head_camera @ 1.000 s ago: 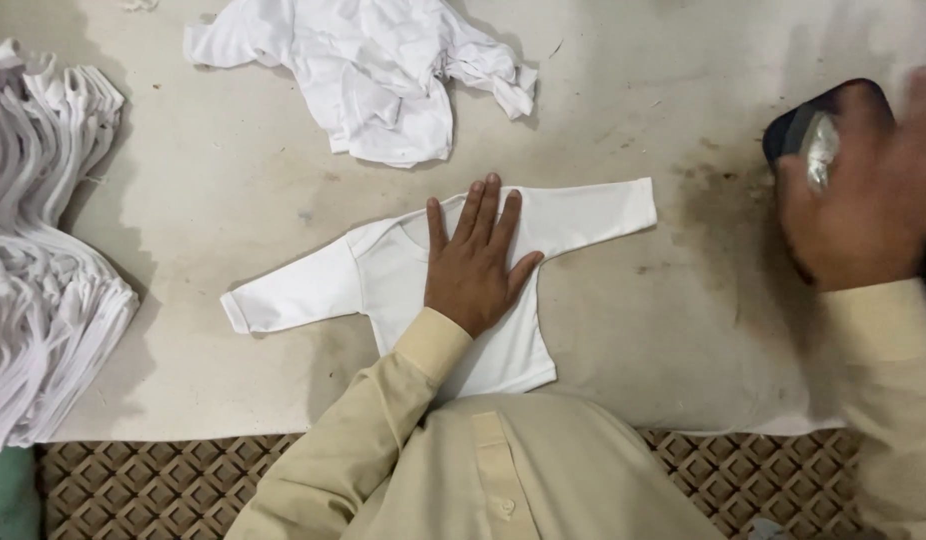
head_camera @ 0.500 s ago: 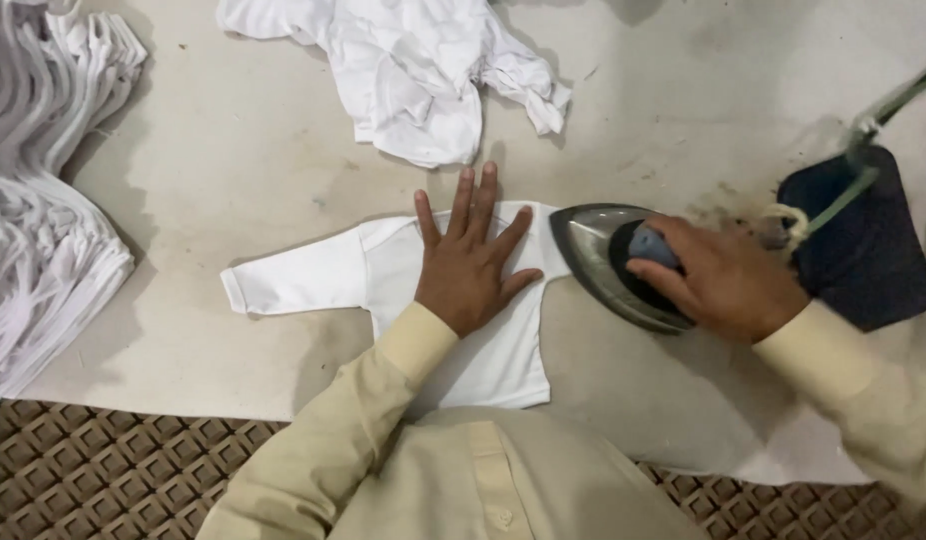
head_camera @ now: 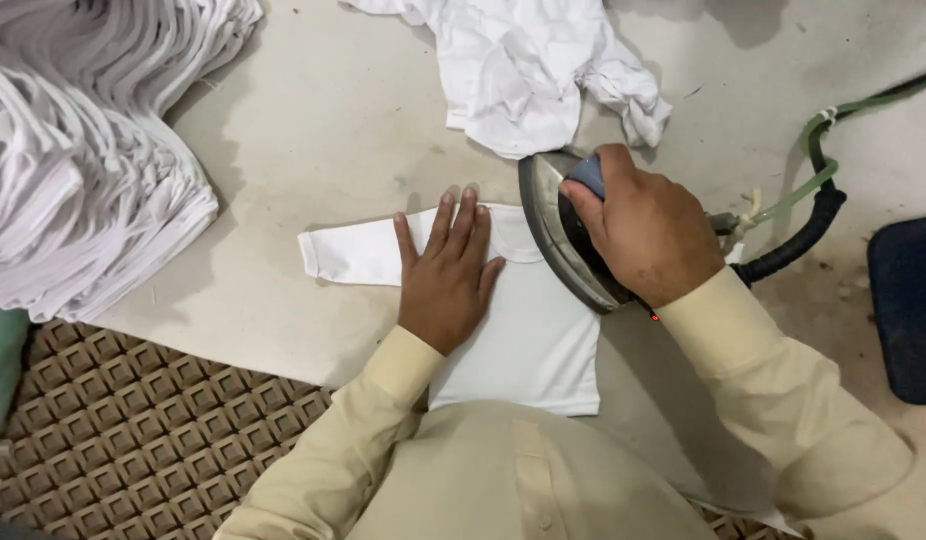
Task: Ironing and folding small white baby shirts on a work table in a factory setting.
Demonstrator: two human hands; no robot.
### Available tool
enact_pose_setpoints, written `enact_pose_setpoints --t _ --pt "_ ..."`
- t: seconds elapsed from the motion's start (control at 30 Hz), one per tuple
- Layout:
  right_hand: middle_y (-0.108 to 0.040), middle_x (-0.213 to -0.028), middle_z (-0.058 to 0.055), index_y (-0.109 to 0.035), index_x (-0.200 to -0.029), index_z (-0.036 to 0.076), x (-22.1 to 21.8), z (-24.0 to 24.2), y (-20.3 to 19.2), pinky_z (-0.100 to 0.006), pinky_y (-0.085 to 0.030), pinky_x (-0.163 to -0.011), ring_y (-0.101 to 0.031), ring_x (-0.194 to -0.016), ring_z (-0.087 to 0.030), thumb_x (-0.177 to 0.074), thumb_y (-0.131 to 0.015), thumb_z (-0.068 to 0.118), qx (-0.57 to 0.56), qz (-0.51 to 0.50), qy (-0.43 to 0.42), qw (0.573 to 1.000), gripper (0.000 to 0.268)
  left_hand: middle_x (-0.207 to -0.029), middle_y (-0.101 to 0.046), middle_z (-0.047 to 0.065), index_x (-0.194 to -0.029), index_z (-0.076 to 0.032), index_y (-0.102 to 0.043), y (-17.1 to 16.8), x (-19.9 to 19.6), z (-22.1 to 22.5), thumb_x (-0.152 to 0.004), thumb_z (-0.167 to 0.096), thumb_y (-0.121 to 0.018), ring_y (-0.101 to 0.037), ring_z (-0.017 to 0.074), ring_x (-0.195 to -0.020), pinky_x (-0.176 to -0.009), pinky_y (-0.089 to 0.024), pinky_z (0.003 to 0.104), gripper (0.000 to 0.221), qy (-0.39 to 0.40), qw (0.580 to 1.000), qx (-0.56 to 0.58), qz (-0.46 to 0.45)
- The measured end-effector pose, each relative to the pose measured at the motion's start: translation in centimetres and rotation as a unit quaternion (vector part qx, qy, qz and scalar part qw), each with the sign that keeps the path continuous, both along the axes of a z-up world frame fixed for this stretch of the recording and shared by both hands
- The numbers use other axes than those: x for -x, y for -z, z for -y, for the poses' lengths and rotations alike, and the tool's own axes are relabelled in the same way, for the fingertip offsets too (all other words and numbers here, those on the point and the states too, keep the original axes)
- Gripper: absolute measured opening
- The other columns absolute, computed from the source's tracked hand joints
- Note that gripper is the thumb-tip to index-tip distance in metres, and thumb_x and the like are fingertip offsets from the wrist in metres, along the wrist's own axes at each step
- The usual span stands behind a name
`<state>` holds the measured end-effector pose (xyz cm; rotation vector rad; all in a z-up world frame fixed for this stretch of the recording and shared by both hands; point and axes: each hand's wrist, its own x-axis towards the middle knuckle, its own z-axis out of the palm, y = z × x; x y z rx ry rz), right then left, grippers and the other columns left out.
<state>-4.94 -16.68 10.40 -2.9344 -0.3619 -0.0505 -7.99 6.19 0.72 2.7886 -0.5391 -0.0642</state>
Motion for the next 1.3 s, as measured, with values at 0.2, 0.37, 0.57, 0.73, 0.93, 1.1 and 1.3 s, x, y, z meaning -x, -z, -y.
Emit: enact_pose_setpoints --t 0.2,0.37,0.57,0.73,0.93,1.1,1.3 --pt "-0.074 -0.092 -0.021 -0.056 -0.135 0.005 0.2 -0.1 -1.4 -0.05 -0.057 -0.063 -0.074 -0.083 -0.043 -0.109 -0.056 0.043 -0.086 -0.038 -0.027 0.995 0.046 -0.168 -0.031 0.014 -0.155 -0.021 -0.049 -1.9 0.5 -5.6 -0.102 -0.051 -0.059 -0.024 0.0388 -0.154 -0.113 -0.005 0.076 0.061 -0.099 0.993 0.032 0.062" --pt "-0.074 -0.112 -0.023 -0.059 -0.132 0.003 -0.3 -2.9 -3.0 -0.053 -0.06 -0.072 -0.073 -0.098 -0.042 -0.101 -0.06 0.038 -0.033 -0.071 -0.216 0.973 0.047 -0.138 -0.057 0.011 -0.145 -0.012 -0.056 -1.4 1.9 -13.9 -0.095 -0.027 -0.082 -0.055 0.0333 -0.126 -0.101 -0.039 0.05 0.058 -0.287 0.933 0.154 0.151" --pt "-0.072 -0.086 -0.015 -0.055 -0.135 0.009 -2.4 -4.8 -2.9 -0.048 -0.06 -0.061 -0.075 -0.072 -0.038 -0.104 -0.05 0.045 0.045 -0.056 -0.296 0.953 0.048 -0.086 -0.077 0.0 -0.116 -0.022 -0.078 -0.6 -0.3 -17.5 -0.095 -0.047 -0.076 -0.074 0.0132 -0.068 -0.056 -0.055 0.028 0.032 -0.363 0.866 0.293 -0.179" --pt "-0.069 -0.078 -0.015 -0.054 -0.131 0.006 -3.4 -7.6 -3.1 -0.044 -0.06 -0.057 -0.074 -0.065 -0.036 -0.105 -0.048 0.045 0.073 -0.054 -0.379 0.921 0.047 -0.083 -0.072 0.002 -0.142 -0.021 -0.066 1.5 -1.6 -21.6 -0.094 -0.025 -0.078 -0.065 0.0131 -0.068 -0.063 -0.052 0.027 0.05 -0.238 0.898 0.302 -0.213" --pt "-0.07 -0.08 -0.014 -0.055 -0.131 0.008 -3.5 -15.2 -2.4 -0.047 -0.059 -0.058 -0.074 -0.067 -0.037 -0.107 -0.041 0.05 0.054 -0.066 -0.4 0.912 0.05 -0.106 -0.075 0.019 -0.138 -0.012 -0.067 -3.8 -0.1 -20.2 -0.094 -0.016 -0.076 -0.072 0.0382 -0.095 -0.079 -0.056 0.048 0.046 -0.199 0.928 0.275 -0.151" --pt "-0.07 -0.081 -0.016 -0.056 -0.127 0.006 -4.0 -21.2 -1.9 -0.049 -0.058 -0.06 -0.073 -0.068 -0.038 -0.109 -0.039 0.046 -0.005 -0.065 -0.392 0.918 0.048 -0.1 -0.073 0.015 -0.127 -0.006 -0.071 -0.2 2.2 -21.1 -0.099 -0.015 -0.074 -0.071 0.0328 -0.091 -0.074 -0.057 0.042 0.029 -0.281 0.906 0.313 0.041" --pt "-0.073 -0.088 -0.023 -0.053 -0.131 0.004 -1.2 -21.8 -1.5 -0.052 -0.06 -0.066 -0.075 -0.077 -0.044 -0.108 -0.042 0.044 -0.003 -0.096 -0.273 0.957 0.048 -0.091 -0.071 0.002 -0.123 -0.019 -0.068 0.1 2.5 -19.4 -0.105 -0.039 -0.064 -0.072 0.0235 -0.084 -0.075 -0.058 0.039 0.028 -0.33 0.905 0.221 0.153"
